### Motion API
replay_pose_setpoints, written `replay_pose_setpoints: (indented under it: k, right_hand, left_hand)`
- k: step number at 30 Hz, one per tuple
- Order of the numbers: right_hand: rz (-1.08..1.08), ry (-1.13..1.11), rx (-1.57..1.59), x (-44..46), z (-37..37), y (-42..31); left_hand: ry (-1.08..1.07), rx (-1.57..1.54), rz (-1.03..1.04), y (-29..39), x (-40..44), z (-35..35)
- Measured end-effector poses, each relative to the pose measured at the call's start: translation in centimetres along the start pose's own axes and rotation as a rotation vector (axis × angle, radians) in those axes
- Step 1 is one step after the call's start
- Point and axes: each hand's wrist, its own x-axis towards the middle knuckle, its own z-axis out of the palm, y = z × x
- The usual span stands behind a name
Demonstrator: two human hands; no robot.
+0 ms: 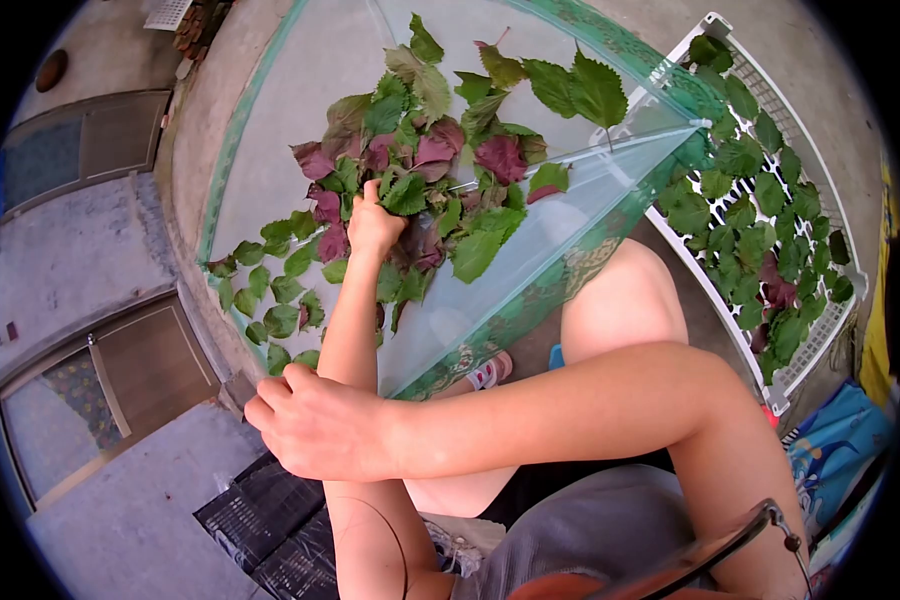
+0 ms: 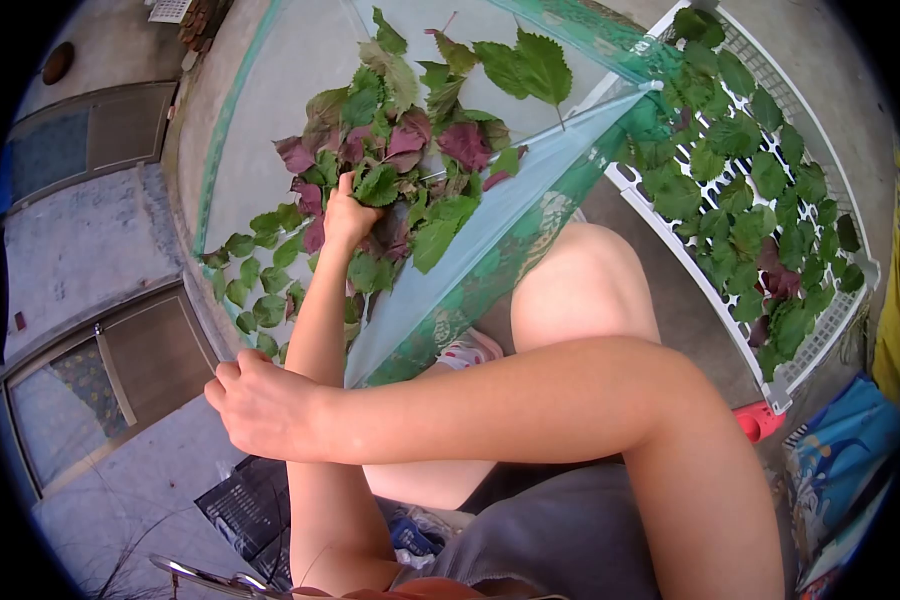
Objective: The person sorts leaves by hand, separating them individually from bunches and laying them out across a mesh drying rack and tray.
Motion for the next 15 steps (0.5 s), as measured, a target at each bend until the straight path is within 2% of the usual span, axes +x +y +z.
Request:
replay_pose_setpoints:
  k: [3, 4, 5, 7, 9, 10, 13, 14, 15]
  right_hand:
    - [0.013, -0.006, 0.009, 0.0, -0.1, 0.1]
    - [0.016, -0.005, 0.010, 0.0, -0.3, 0.2]
    - [0.016, -0.029, 0.010, -0.1, -0.4, 0.3]
    - [0.017, -0.053, 0.013, -0.2, -0.6, 0.4]
    - [0.009, -0.101, 0.010, -0.2, -0.6, 0.4]
    - [0.008, -0.100, 0.011, -0.2, -0.5, 0.3]
    - [0.017, -0.093, -0.012, -0.4, 0.0, 0.2]
    - [0.016, -0.095, -0.004, -0.4, 0.0, 0.2]
    - [0.016, -0.096, 0.004, -0.4, 0.1, 0.2]
  left_hand:
    - [0.111, -0.036, 0.019, -1.8, 0.7, -0.8]
    - [0.192, -0.108, 0.108, -2.9, 0.8, -1.0]
    - [0.137, -0.205, 0.133, -2.7, 0.1, -2.6]
    - [-0.035, -0.953, 0.093, -5.7, 1.6, -2.7]
    - [-0.135, -1.263, -0.091, -4.9, 0.1, -6.0]
    - [-0.145, -1.283, -0.153, -4.9, -0.2, -7.0]
    - [-0.098, -1.251, -0.162, -5.9, -0.3, -7.9]
    - [-0.124, -1.386, -0.105, -7.0, 0.1, -8.0]
    - [-0.179, -1.535, -0.158, -8.1, 0.5, -7.8]
